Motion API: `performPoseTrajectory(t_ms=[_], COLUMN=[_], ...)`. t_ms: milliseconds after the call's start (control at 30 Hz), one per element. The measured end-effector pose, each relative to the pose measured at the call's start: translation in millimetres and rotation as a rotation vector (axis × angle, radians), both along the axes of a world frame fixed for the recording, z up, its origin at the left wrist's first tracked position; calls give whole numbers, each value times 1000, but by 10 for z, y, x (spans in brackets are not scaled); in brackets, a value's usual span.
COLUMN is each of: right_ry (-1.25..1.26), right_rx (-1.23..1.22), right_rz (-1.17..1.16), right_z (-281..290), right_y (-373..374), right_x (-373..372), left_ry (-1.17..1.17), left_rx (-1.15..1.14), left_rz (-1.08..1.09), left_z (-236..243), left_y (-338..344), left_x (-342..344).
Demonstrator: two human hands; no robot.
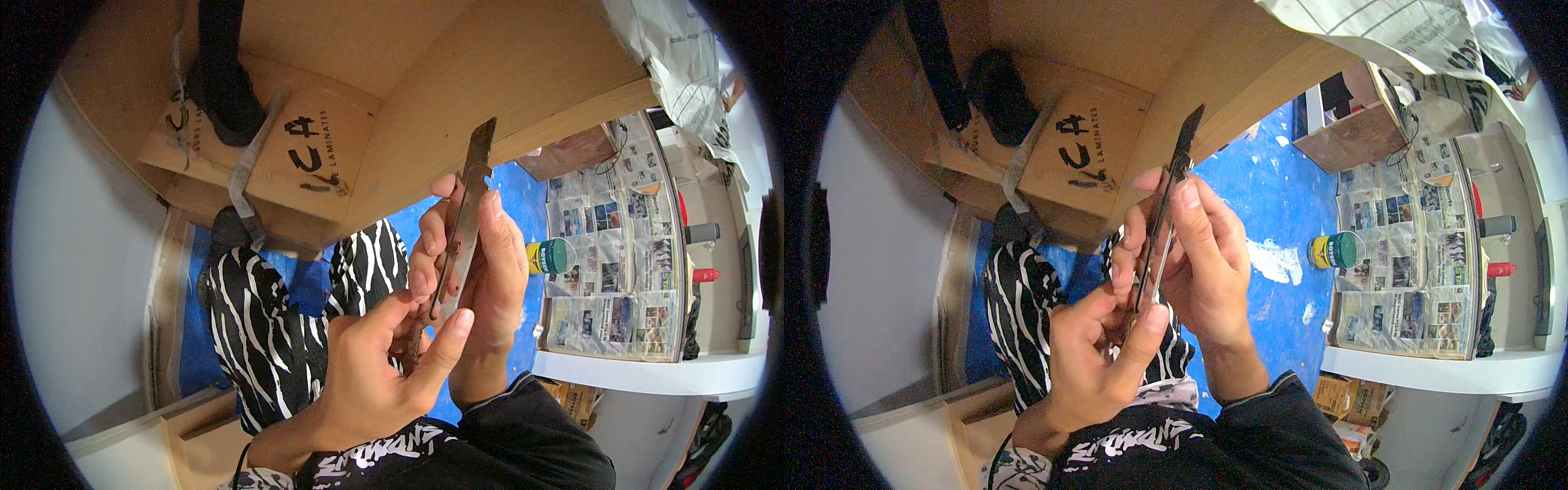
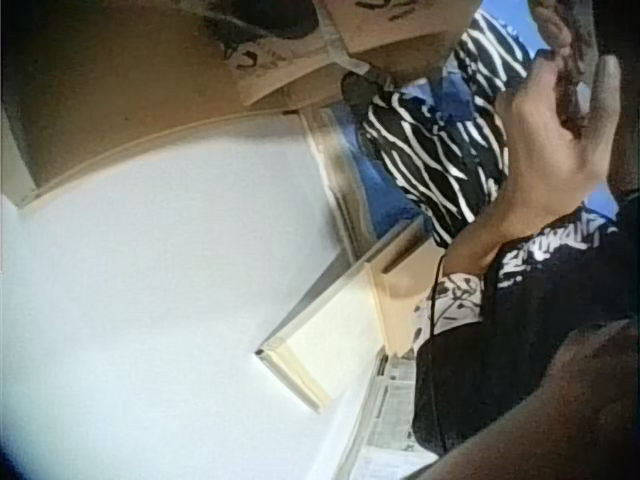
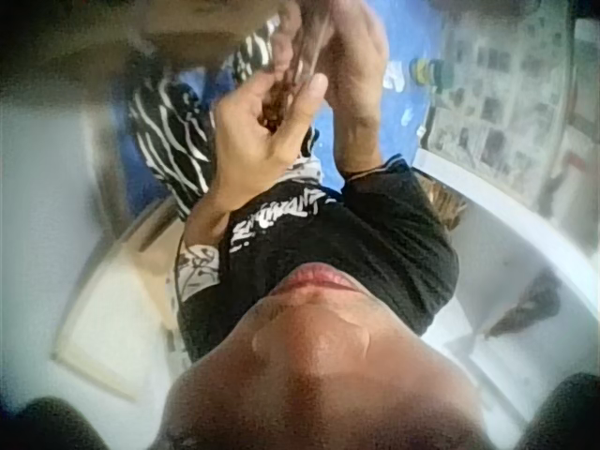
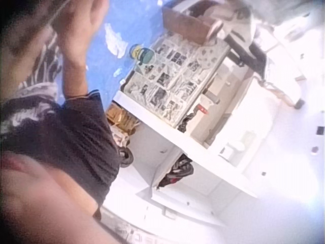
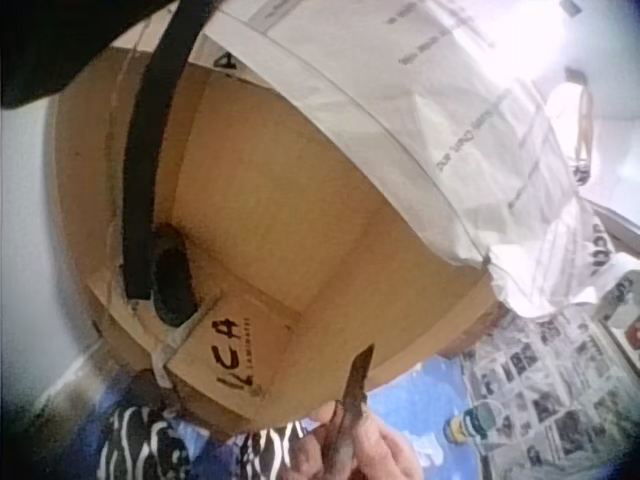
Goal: The person uses a utility knife to cut the edge of a laminate sheet on a wooden cabinet, then peels off a piece of tape.
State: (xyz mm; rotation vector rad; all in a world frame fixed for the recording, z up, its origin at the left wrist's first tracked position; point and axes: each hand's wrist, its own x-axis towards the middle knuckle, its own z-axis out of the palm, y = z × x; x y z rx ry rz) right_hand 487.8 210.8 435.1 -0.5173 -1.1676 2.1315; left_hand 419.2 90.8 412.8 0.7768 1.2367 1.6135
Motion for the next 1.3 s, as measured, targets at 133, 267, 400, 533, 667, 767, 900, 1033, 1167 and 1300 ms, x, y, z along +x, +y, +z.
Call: performPoseTrajectory(t_ms=[133,267,400,533,667,767,900,1033,1167,1300], right_ry=[-65,-244,-220,-107,-225,-231,-225,-207,-212,-197], right_rx=[25,170,135,88,126,145,125,140,137,135], right_rz=[-89,-290,-316,-175,-290,-272,-299,-294,-296,-298], right_z=[62,97,130,114,115,91,91,82,97,91], right_y=[-58,-193,-207,-126,-201,-190,-191,-177,-168,-144], right_x=[-38,-202,-233,-125,-200,-196,-221,-224,-230,-247], left_ry=[-61,-37,-78,-43,-10,-9,-14,-19,24,38], left_rx=[58,129,114,109,101,92,86,85,65,-29], left_rz=[-2,99,104,113,91,85,75,72,56,-71], left_z=[13,-89,-34,-25,-31,-17,-2,2,26,98], left_y=[15,32,23,8,20,21,24,39,54,25], left_x=[-18,-2,-3,-3,-9,-28,-50,-59,-91,-154])
